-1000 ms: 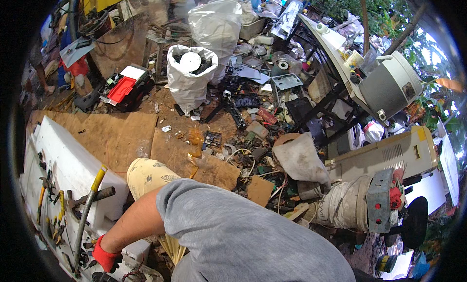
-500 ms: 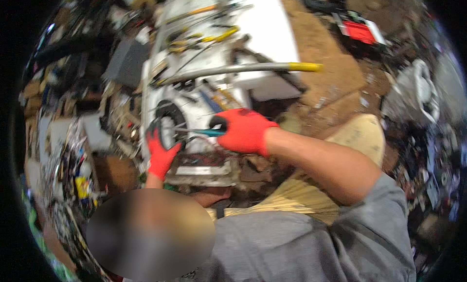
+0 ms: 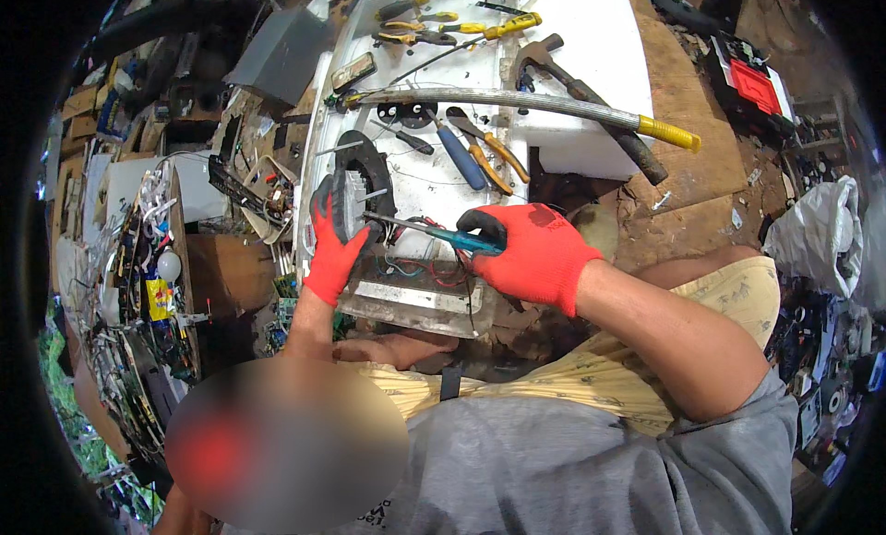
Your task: The person uses a screwdriver to manipulate and adjust a small electronic component with wires. They repeatedly probe and adjust parts of the component while seated on the floor in a cluttered workshop.
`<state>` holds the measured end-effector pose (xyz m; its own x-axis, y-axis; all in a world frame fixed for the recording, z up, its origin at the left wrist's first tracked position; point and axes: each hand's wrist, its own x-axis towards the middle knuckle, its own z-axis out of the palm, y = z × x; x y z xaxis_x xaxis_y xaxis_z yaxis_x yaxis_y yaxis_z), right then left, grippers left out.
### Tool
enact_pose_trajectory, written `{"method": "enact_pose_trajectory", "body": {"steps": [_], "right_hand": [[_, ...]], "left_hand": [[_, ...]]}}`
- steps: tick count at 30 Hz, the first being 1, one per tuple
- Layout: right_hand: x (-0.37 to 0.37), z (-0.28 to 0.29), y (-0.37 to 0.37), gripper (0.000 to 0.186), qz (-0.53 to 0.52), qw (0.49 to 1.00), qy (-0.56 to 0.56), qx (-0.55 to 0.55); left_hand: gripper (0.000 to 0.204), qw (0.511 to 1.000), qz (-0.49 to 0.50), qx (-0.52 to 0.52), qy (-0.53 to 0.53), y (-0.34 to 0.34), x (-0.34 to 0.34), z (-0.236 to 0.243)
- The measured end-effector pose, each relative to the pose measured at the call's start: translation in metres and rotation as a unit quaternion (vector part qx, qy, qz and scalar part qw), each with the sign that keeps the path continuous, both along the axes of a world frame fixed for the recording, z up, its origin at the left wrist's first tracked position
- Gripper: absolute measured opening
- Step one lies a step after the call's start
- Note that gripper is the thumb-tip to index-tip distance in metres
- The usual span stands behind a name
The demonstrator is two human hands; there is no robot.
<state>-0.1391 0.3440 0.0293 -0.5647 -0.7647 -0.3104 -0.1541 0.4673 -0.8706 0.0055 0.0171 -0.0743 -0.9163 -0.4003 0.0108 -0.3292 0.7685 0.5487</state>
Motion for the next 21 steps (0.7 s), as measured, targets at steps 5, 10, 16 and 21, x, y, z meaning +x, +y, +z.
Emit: {"method": "enact_pose_trajectory", "body": {"steps": [5,10,16,21], "right_hand": [[-0.0004,0.0072,-0.0022,0.032,0.005,1.000,0.017,-0.010],[-0.0013,0.0099,0.0014,0.036,0.013,1.000,-0.002,0.009],[0.0031,0.0052,0.0019,0.032,0.000,0.999,0.013,-0.031],[0.0018,0.0024,0.0019,0.031,0.010,0.999,0.009,-0.040]], "left_hand": [[0.097,1.000,0.005,-0.016,-0.004,-0.0009,0.0023,0.0002],[0.095,1.000,0.008,-0.005,-0.005,0.0061,-0.0024,0.0031],[0.094,0.999,-0.026,-0.016,0.011,0.0022,-0.0040,0.0038],[0.094,1.000,-0.016,-0.022,0.010,0.0068,-0.0058,0.0047]]}}
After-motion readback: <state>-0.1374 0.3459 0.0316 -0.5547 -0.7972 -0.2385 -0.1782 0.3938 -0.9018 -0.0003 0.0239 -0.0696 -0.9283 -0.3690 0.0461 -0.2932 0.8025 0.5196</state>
